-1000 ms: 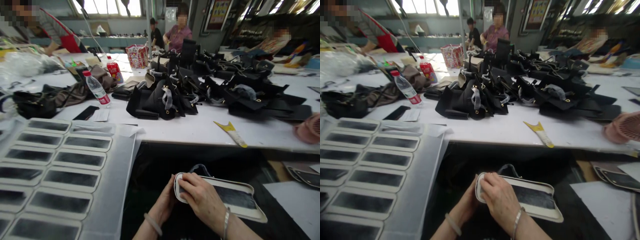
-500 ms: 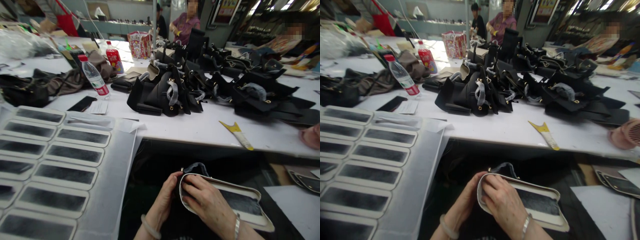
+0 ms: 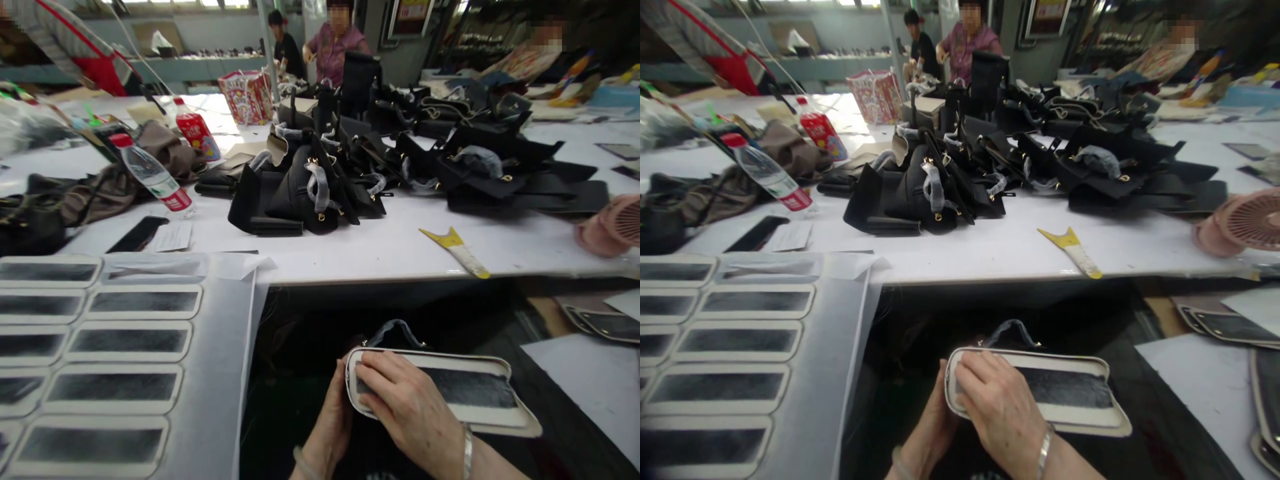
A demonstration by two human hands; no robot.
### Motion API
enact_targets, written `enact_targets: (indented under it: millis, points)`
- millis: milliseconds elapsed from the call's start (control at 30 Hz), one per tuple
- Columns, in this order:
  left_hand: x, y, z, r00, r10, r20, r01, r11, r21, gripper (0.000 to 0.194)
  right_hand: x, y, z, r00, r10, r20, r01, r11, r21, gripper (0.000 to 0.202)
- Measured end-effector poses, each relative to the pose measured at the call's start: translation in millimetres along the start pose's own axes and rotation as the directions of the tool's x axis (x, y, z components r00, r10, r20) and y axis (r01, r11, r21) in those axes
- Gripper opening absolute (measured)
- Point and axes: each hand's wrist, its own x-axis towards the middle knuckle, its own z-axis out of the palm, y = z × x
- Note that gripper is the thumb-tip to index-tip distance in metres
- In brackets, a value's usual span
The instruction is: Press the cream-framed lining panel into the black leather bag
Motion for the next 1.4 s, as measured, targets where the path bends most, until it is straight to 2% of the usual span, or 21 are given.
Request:
enact_targets:
  millis: [100, 233, 433, 567, 900, 1167, 1300, 1400]
  points:
    - [-1, 8, 1.8, 1.0, -0.016, 0.015, 0.015, 0.999, 0.038, 0.063, 1, 2, 1, 1.0, 0.017, 0.005, -0.017, 0.999, 0.039, 0.02]
    - [-3, 14, 0.7, 0.999, 0.042, 0.018, -0.043, 0.994, 0.096, 0.061, 2, 5, 2, 1.0, 0.018, 0.024, -0.02, 0.996, 0.083, 0.025]
    - [-5, 13, -9.7, 0.999, -0.053, -0.002, 0.053, 0.994, 0.096, 0.058, 3, 6, 3, 0.999, 0.037, 0.015, -0.038, 0.995, 0.094, 0.023]
    - [-6, 14, -9.9, 0.999, -0.046, -0.002, 0.046, 0.993, 0.111, 0.058, 3, 5, 5, 0.999, 0.047, -0.009, -0.046, 0.994, 0.097, 0.023]
    - [-5, 27, -1.8, 0.998, -0.032, 0.05, 0.024, 0.985, 0.169, 0.061, 2, 4, 8, 0.992, 0.121, 0.018, -0.123, 0.98, 0.154, 0.031]
    - [-6, 27, -7.0, 0.995, -0.063, 0.079, 0.045, 0.976, 0.212, 0.059, 1, 4, 8, 0.992, 0.129, -0.015, -0.124, 0.978, 0.169, 0.028]
    - [-11, 40, 2.6, 0.995, -0.044, 0.085, 0.018, 0.957, 0.289, 0.046, 0, 4, 9, 0.992, 0.124, -0.029, -0.117, 0.977, 0.177, 0.03]
    - [-18, 53, 17.2, 0.991, -0.086, 0.098, 0.044, 0.929, 0.367, 0.036, -1, 4, 10, 0.991, 0.13, -0.039, -0.12, 0.975, 0.185, 0.03]
